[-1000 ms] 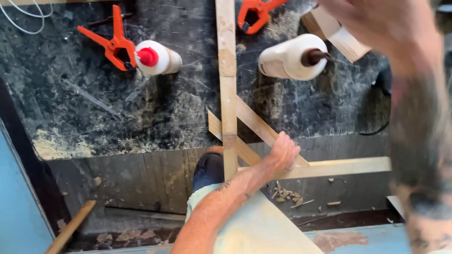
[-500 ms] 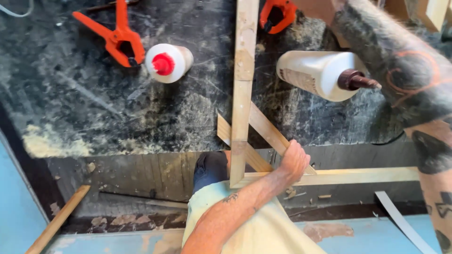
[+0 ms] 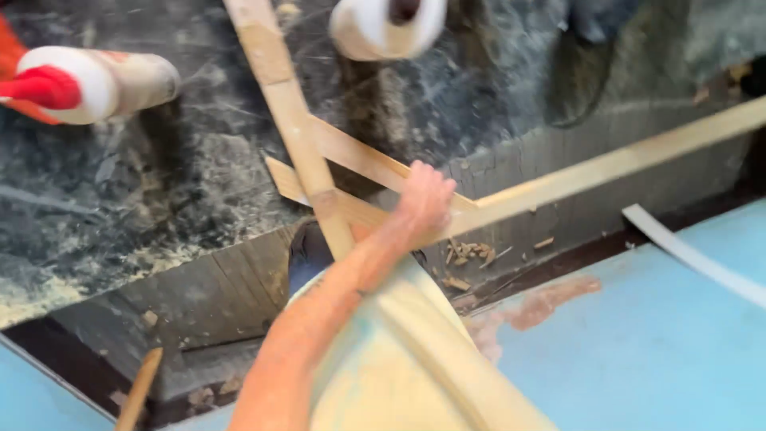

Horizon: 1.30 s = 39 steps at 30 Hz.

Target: Assembling a wooden frame by applying glue to the joints and securing them with spring clamps

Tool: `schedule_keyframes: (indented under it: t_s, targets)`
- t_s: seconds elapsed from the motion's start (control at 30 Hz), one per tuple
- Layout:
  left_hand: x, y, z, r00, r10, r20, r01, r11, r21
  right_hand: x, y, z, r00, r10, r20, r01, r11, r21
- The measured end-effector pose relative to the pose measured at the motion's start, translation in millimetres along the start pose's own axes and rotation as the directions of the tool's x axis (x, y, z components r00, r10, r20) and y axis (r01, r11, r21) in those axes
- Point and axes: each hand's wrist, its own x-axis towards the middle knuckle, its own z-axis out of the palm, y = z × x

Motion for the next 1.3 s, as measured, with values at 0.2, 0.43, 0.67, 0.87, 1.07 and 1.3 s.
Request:
schedule_keyframes:
  t_s: [0.2, 0.43, 0.67, 0.87, 1.07, 1.3]
  targets:
    - [7, -9, 13, 0.997, 0.074, -0.026, -0.071, 0.992, 0.107, -130, 133, 139, 0.977, 0.213, -0.026, -0.21, 0.974, 0.087]
    - [4, -13, -7, 0.985, 0.166, -0.045, -0.155, 0.97, 0.19, -287, 271, 415, 0.886, 0.448, 0.114, -0.461, 0.833, 0.307]
    - [0, -8, -24, 0.982, 0.187, 0.019, -0.187, 0.968, 0.166, -368, 336, 572, 0.623, 0.687, 0.374, -0.764, 0.433, 0.477]
    - [0, -2, -25, 0.987, 0.161, 0.021, -0.162, 0.971, 0.176, -366, 320, 555, 0.664, 0.665, 0.342, -0.741, 0.522, 0.423]
    - [5, -5, -17, 0.987, 0.159, -0.02, -0.152, 0.969, 0.197, -289, 227, 426, 0.825, 0.517, 0.23, -0.562, 0.704, 0.433]
    - [2, -7, -13, 0.983, 0.182, -0.034, -0.172, 0.966, 0.192, -214, 170, 396, 0.949, 0.279, 0.147, -0.312, 0.897, 0.313]
